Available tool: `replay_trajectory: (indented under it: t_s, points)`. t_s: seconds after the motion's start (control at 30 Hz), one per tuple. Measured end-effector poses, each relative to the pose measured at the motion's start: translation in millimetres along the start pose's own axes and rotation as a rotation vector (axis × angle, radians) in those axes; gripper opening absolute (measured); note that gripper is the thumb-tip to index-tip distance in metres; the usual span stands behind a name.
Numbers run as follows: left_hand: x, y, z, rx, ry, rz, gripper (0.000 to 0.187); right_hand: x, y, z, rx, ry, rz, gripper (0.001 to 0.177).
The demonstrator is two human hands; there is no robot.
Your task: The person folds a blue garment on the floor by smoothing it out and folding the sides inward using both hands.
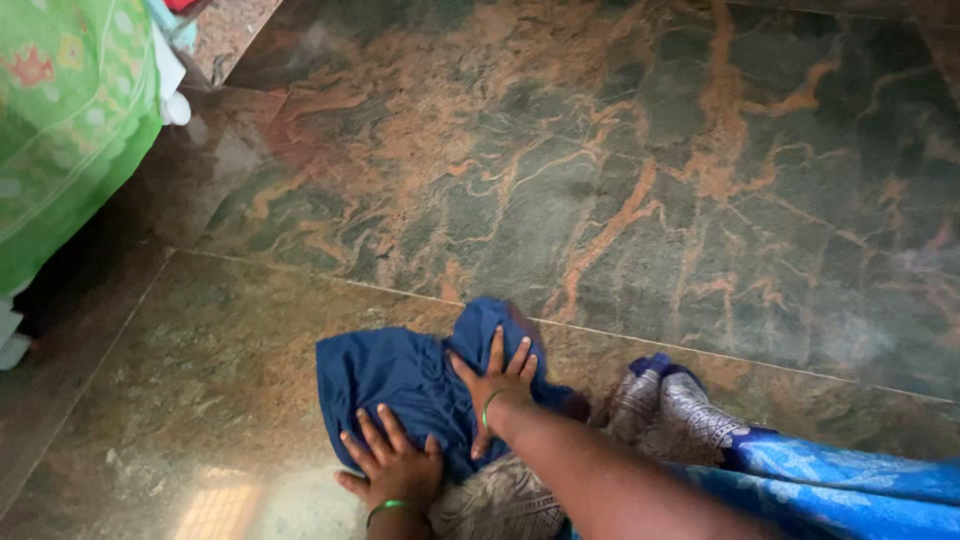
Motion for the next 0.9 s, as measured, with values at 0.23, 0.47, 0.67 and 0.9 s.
replay_trajectory:
  t_s: [0.23, 0.47, 0.67, 0.9]
  points:
    - [31, -22, 40, -0.073, 0.027, -0.030, 0.104, 42, 2, 20, 0.033, -0.140, -0.022, 0.157]
    - [100, -33, 96, -0.160, -0.024, -0.121, 0.093, 112, 2, 67, 0.027, -0.254, -0.041, 0.154]
    - [196, -11, 134, -0.130, -0.057, -0.057, 0.086, 180, 41, 131, 0.102, -0.344, 0.030, 0.158]
    - [357, 139, 136, -0.056, -0.304, 0.150, 0.099, 268, 190, 174, -0.056, -0.456, 0.301, 0.152]
Point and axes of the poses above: each hand's wrist, its own x-axis towards the middle knuckle, its own z-axis out of the back of the hand, y = z × x, the point moved 2 cm from there along x, towards the middle knuckle, and after that the axes turned 13 degrees about z, right-handed, at the moved point
